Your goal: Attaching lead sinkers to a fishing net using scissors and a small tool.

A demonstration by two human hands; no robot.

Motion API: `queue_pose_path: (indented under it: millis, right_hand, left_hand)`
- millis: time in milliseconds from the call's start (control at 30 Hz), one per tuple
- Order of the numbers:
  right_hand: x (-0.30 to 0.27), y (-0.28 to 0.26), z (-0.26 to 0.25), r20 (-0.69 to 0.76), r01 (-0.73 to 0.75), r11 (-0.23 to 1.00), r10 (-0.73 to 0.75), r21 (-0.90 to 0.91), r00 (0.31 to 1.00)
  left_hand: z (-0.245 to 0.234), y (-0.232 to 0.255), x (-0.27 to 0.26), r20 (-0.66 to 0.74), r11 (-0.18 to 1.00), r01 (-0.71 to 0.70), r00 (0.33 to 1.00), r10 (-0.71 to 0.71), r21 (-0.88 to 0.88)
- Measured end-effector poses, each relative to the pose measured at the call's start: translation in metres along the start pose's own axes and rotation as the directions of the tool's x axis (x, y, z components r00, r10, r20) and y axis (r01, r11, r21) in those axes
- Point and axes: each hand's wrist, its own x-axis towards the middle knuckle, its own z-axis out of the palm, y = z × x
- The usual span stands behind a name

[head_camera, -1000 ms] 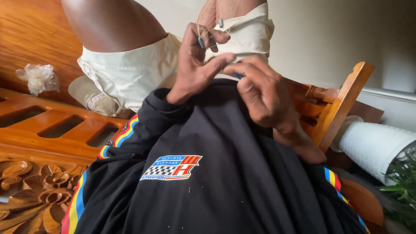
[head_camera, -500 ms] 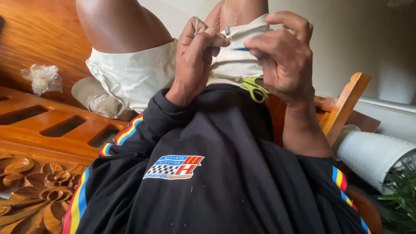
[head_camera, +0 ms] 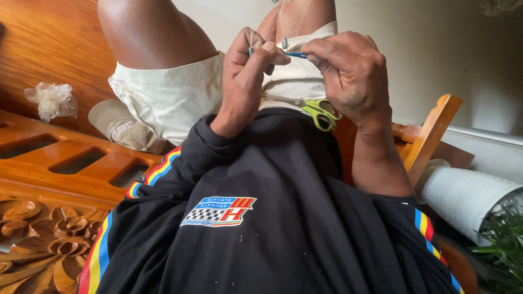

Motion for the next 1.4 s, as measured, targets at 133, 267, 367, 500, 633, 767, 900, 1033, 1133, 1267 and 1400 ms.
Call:
queue_pose_path:
  millis: [133,267,367,500,633,767,900,1033,1133,1267,1400]
  right_hand:
    - [0.001,0.0,0.001,0.012,-0.015,0.999,0.014,0.041,1.0]
    - [0.005,-0.002,0.003,0.005,-0.025,0.98,0.024,0.199,1.0]
    - [0.005,-0.001,0.008,-0.012,-0.035,0.969,0.039,0.245,0.999]
    - [0.003,-0.006,0.013,-0.059,-0.113,0.958,0.133,0.262,0.989]
    - [0.001,-0.004,0.015,-0.096,-0.11,0.96,0.139,0.259,0.986]
    - [-0.003,0.002,0.012,-0.084,-0.119,0.972,0.138,0.201,0.987]
    - [-0.003,0.002,0.01,-0.083,-0.085,0.975,0.104,0.203,0.991]
    - [0.002,-0.006,0.011,-0.075,-0.158,0.944,0.187,0.291,0.98]
    - [0.009,-0.01,0.012,-0.113,-0.067,0.938,0.111,0.339,0.987]
    - [0.011,-0.007,0.018,-0.157,0.079,0.963,-0.039,0.258,0.987]
    - [0.02,-0.007,0.03,-0.239,0.105,0.97,-0.051,0.217,0.97]
  left_hand:
    - [0.0,0.002,-0.001,-0.023,0.999,0.011,1.0,-0.01,0.037]
    - [0.0,-0.001,-0.001,0.004,0.998,0.056,0.998,-0.056,-0.043]
    - [-0.001,-0.002,0.001,0.034,0.962,0.23,0.973,-0.227,-0.147]
    - [-0.003,-0.003,0.002,0.104,0.942,0.266,0.963,-0.249,-0.203]
    - [-0.002,-0.002,0.001,0.058,0.949,0.256,0.967,-0.25,-0.185]
    - [-0.001,-0.002,0.0,0.006,0.972,0.185,0.982,-0.186,-0.147]
    - [0.0,0.0,0.0,0.009,0.971,0.21,0.978,-0.21,-0.113]
    - [-0.001,-0.002,0.001,0.023,0.957,0.25,0.968,-0.25,-0.15]
    - [-0.005,-0.012,0.005,0.091,0.946,0.248,0.968,-0.234,-0.207]
    - [-0.008,-0.014,0.009,0.22,0.939,0.222,0.961,-0.166,-0.262]
    - [-0.006,-0.013,0.016,0.225,0.929,0.26,0.953,-0.204,-0.262]
